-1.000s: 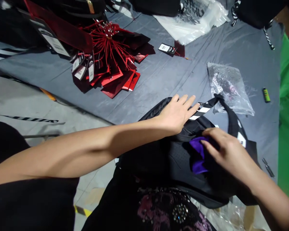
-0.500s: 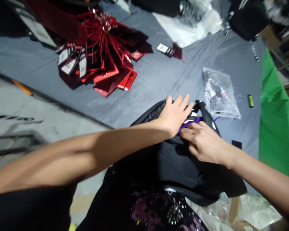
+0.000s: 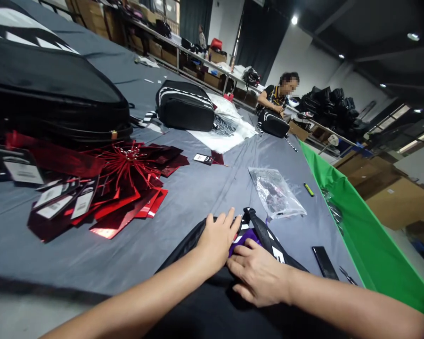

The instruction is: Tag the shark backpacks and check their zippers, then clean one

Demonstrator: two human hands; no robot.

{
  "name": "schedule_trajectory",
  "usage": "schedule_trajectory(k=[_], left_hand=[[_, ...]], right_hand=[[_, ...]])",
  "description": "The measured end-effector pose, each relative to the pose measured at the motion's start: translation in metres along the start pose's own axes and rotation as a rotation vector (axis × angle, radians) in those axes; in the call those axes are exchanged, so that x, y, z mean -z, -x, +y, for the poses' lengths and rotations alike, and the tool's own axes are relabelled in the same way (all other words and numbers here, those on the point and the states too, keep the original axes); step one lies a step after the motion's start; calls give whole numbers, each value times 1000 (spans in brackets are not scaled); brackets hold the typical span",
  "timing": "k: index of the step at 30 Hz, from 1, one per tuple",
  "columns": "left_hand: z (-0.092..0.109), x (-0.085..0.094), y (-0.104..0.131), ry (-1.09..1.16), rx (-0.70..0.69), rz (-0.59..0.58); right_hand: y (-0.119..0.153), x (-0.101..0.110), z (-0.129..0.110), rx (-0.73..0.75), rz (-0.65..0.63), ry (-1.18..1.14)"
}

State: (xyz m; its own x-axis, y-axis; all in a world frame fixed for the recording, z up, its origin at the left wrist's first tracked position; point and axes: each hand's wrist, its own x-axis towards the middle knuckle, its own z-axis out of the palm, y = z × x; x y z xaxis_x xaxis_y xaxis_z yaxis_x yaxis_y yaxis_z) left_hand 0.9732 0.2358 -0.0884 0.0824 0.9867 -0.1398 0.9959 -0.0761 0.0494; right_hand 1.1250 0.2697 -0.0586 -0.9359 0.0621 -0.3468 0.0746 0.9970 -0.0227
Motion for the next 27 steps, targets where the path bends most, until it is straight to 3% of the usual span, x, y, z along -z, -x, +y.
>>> schedule_trajectory(k=[5, 9, 13, 17, 23, 27], left_hand=[[-2, -4, -2, 13, -7, 34], [-3, -5, -1, 0, -25, 30], [-3, -4, -1, 1, -14, 53], [-4, -3, 1, 11, -37, 73], [-7, -1, 3, 22, -36, 91], [-8, -2, 4, 1, -57, 81]], right_hand=[[-4, 2, 1, -99, -106, 57], [-6, 6, 0, -75, -73, -4], [-6, 6, 0, -171, -108, 64], [-6, 7, 1, -77, -66, 1], [-7, 9, 8, -64, -95, 18], [-3, 5, 12, -3, -46, -52]])
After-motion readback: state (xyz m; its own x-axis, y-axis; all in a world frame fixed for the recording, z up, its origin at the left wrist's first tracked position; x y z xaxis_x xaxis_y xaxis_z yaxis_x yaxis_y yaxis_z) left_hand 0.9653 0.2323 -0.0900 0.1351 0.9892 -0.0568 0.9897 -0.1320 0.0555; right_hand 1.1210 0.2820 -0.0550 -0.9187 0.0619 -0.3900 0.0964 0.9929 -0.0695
